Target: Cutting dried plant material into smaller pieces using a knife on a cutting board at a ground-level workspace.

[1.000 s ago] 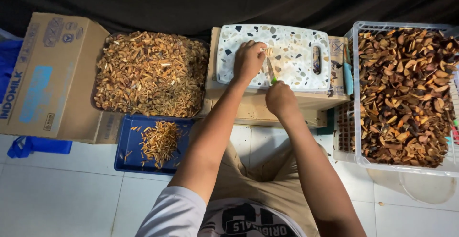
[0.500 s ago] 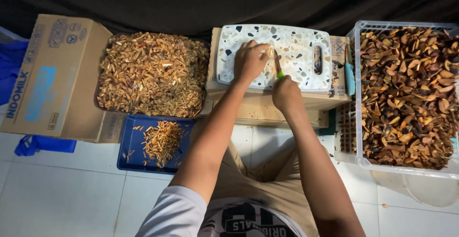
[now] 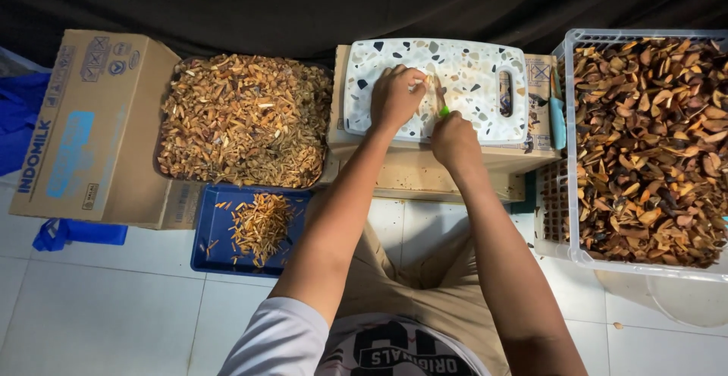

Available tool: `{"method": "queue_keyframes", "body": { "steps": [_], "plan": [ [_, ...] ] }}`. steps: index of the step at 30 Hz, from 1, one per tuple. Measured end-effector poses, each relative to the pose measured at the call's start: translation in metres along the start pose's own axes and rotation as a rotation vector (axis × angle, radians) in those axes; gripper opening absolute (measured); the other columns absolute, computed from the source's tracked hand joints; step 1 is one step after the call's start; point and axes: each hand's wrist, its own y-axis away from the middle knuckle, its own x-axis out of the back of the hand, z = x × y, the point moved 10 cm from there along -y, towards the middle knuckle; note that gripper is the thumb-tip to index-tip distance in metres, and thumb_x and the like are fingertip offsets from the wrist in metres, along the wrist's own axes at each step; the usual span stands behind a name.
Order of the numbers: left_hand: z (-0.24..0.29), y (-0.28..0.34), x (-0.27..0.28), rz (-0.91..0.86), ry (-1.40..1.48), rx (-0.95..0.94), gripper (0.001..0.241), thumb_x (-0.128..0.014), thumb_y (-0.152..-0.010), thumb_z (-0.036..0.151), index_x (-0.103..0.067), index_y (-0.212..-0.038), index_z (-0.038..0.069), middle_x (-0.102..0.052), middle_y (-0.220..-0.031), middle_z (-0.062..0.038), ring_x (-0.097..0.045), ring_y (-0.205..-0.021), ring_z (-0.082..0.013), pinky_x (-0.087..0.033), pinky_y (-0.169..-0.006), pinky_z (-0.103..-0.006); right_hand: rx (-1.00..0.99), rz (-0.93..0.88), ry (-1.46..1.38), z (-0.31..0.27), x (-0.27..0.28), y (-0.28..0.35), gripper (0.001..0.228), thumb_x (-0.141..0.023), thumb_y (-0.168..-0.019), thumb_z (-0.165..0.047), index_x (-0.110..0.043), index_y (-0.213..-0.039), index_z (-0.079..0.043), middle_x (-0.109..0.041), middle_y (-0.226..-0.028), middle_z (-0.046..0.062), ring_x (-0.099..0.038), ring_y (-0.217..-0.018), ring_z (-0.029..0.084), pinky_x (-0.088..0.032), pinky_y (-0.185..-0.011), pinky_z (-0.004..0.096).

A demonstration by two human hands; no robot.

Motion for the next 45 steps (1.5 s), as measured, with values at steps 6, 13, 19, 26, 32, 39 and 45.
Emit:
{"method": "queue_keyframes", "body": {
  "steps": [6, 13, 19, 26, 32, 39, 45],
  "plan": [
    [-0.004, 0.000, -0.005, 0.001, -0.055, -0.009, 0.023, -0.069, -0.076, 0.025, -0.077, -0.097, 0.028, -0.063, -0.076, 0.000, -0.067, -0.081, -0.0267, -0.058, -0.080, -0.0414, -0.008, 0.001, -0.001, 0.012, -0.018, -0.015, 0.042, -0.037, -0.098, -0.019, -0.055, -0.119, 0.013, -0.067, -0.106, 0.035, -0.068, -0.105, 0.056, -0.057, -0.087, 0.064],
    [-0.003, 0.001, -0.011, -0.071, -0.109, -0.041, 0.031, -0.068, -0.079, 0.029, -0.079, -0.107, 0.036, -0.066, -0.082, 0.002, -0.068, -0.085, -0.0246, -0.060, -0.083, -0.0397, 0.000, 0.011, 0.025, 0.001, -0.017, -0.011, 0.041, -0.037, -0.096, -0.019, -0.055, -0.117, 0.012, -0.068, -0.104, 0.034, -0.069, -0.103, 0.056, -0.058, -0.086, 0.063],
    [-0.006, 0.002, -0.013, -0.024, -0.107, -0.073, 0.026, -0.074, -0.077, 0.029, -0.080, -0.102, 0.034, -0.066, -0.081, 0.002, -0.068, -0.083, -0.0252, -0.060, -0.082, -0.0393, -0.018, 0.021, -0.010, 0.003, -0.020, -0.015, 0.042, -0.037, -0.097, -0.017, -0.055, -0.118, 0.014, -0.068, -0.104, 0.036, -0.068, -0.103, 0.057, -0.058, -0.086, 0.064],
    [-0.004, 0.002, -0.009, -0.011, -0.091, -0.069, 0.024, -0.075, -0.077, 0.028, -0.081, -0.100, 0.033, -0.068, -0.083, 0.001, -0.068, -0.083, -0.0251, -0.060, -0.081, -0.0387, -0.013, 0.020, 0.012, -0.006, -0.010, -0.005, 0.042, -0.036, -0.097, -0.018, -0.055, -0.117, 0.014, -0.068, -0.102, 0.035, -0.069, -0.100, 0.057, -0.058, -0.082, 0.065],
    [-0.001, 0.002, -0.008, -0.027, -0.126, -0.057, 0.021, -0.075, -0.079, 0.029, -0.081, -0.098, 0.035, -0.068, -0.084, 0.003, -0.068, -0.084, -0.0228, -0.060, -0.081, -0.0366, 0.011, -0.019, 0.035, -0.004, -0.022, -0.012, 0.047, -0.033, -0.096, -0.018, -0.052, -0.121, 0.017, -0.067, -0.107, 0.038, -0.068, -0.105, 0.057, -0.056, -0.085, 0.066],
    [-0.001, -0.001, -0.010, -0.081, -0.111, -0.034, 0.017, -0.072, -0.080, 0.031, -0.081, -0.095, 0.033, -0.068, -0.083, 0.003, -0.067, -0.083, -0.0247, -0.060, -0.081, -0.0394, -0.005, 0.019, 0.127, -0.009, -0.021, -0.018, 0.037, -0.037, -0.092, -0.008, -0.059, -0.111, 0.014, -0.071, -0.097, 0.032, -0.071, -0.097, 0.053, -0.060, -0.081, 0.061],
    [-0.003, 0.000, -0.013, -0.078, -0.123, -0.011, 0.015, -0.072, -0.079, 0.032, -0.081, -0.091, 0.033, -0.068, -0.082, 0.004, -0.068, -0.082, -0.0248, -0.060, -0.079, -0.0393, 0.010, 0.058, 0.197, -0.012, -0.022, -0.020, 0.033, -0.039, -0.091, -0.012, -0.058, -0.104, 0.012, -0.072, -0.093, 0.027, -0.073, -0.092, 0.051, -0.061, -0.077, 0.061]
  ]
}}
